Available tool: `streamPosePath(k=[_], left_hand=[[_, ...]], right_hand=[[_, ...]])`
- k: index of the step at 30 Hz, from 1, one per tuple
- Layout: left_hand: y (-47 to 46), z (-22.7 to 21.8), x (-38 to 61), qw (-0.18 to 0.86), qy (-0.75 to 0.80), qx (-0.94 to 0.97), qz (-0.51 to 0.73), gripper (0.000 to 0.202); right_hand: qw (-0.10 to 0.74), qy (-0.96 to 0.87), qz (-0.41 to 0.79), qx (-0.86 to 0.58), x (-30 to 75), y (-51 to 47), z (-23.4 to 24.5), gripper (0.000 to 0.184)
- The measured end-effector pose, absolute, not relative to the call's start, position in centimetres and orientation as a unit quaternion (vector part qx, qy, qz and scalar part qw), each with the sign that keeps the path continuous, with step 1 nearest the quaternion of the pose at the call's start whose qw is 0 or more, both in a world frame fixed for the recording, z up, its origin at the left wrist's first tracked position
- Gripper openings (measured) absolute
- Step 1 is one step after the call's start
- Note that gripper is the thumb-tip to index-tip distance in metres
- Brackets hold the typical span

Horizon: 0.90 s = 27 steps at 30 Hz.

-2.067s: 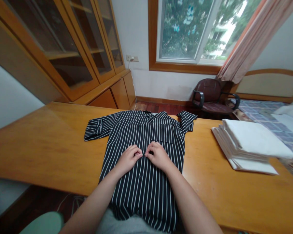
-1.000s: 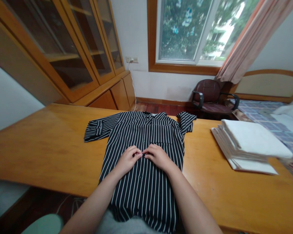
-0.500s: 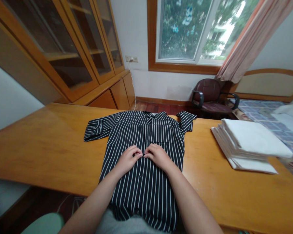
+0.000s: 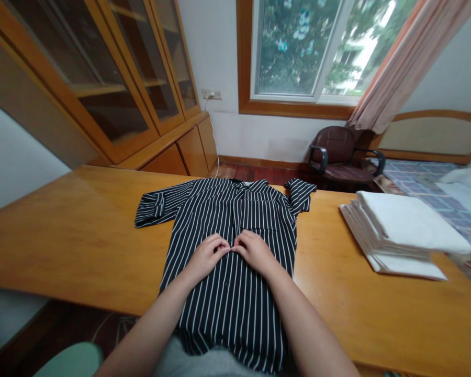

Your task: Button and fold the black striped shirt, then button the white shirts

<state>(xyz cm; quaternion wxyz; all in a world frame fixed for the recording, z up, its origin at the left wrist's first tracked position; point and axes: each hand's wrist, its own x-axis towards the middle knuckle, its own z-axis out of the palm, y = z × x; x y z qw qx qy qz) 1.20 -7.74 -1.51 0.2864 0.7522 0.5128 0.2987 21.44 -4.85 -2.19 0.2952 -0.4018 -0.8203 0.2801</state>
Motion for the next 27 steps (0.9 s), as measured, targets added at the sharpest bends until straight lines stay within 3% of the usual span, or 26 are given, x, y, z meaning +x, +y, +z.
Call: streamPosePath(k=[9,19,27], left_hand=[[-7.6,-1.2,0.9,0.227,0.525,0.747,0.339,0.020],[-7.2,-2.5,0.8,0.201,0.516,0.774,0.307,0.029],[-7.8,-2.0,1.2,0.138,0.517,0.818,0.212,0.038]], right_hand=[[0.377,-0.770,0.340,-0.386,22.5,-5.0,-1.2,0.009],[0.308,-0.786,0.334,-0.419,23.9,-5.0,-0.6,0.005],[0.305,-0.816,0.279,-0.404,23.6,-4.9,-0.7,0.022]])
